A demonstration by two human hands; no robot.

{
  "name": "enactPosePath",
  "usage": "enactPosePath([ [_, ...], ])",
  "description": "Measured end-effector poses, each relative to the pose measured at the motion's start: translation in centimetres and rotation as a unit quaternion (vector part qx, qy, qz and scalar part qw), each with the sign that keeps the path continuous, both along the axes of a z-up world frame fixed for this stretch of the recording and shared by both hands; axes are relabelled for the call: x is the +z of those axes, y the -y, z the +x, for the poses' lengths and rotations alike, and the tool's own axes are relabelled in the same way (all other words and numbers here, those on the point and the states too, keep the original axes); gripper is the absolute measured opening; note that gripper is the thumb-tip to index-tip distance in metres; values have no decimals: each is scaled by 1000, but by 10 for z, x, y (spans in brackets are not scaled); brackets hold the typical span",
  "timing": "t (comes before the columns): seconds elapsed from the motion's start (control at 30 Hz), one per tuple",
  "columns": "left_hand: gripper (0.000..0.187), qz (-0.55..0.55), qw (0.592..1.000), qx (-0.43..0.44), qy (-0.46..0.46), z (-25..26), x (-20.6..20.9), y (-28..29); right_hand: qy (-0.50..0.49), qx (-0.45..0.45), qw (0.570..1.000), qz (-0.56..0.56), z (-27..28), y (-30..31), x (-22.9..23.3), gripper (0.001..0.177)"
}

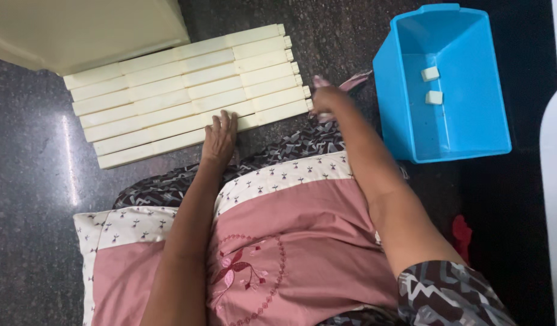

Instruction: The person sits on the floor and repeatedly picks up long white plastic strips, aligns them, and stacks them into a neat pile. Shorter offcut pieces are placed into a blue bin nearby. The person continues this repetitive stacking process throughout the clip.

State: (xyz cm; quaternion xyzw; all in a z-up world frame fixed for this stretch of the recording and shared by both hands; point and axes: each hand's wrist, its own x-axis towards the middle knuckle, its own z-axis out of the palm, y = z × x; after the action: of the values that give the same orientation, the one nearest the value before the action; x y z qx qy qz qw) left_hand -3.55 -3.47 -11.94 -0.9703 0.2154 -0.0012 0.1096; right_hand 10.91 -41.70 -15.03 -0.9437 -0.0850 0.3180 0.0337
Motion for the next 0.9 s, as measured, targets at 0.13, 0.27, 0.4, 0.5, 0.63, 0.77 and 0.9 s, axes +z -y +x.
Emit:
enactPosePath([
  [0.13,50,-6,999,-30,19,0,6,10,51,-51,997,-27,8,80,-23,50],
  [0.27,42,-12,999,-31,24,0,11,18,116,-75,990,17,12,86,-7,43],
  [0.4,51,-74,996,0,-43,4,9,26,57,-178,978,93,11,56,44,56],
  [0.5,57,-45,997,-36,-52,10,3,37,-58,-333,917,213,4,27,76,47],
  [0.63,51,-44,995,-81,-41,16,6,53,6,-299,904,305,-21,-7,88,41],
  [0.77,53,-121,989,-8,-85,19,32,40,58,-288,881,371,-31,9,94,43],
  [0.9,54,-192,980,31,-38,17,75,24,87,-303,789,528,-31,31,111,42],
])
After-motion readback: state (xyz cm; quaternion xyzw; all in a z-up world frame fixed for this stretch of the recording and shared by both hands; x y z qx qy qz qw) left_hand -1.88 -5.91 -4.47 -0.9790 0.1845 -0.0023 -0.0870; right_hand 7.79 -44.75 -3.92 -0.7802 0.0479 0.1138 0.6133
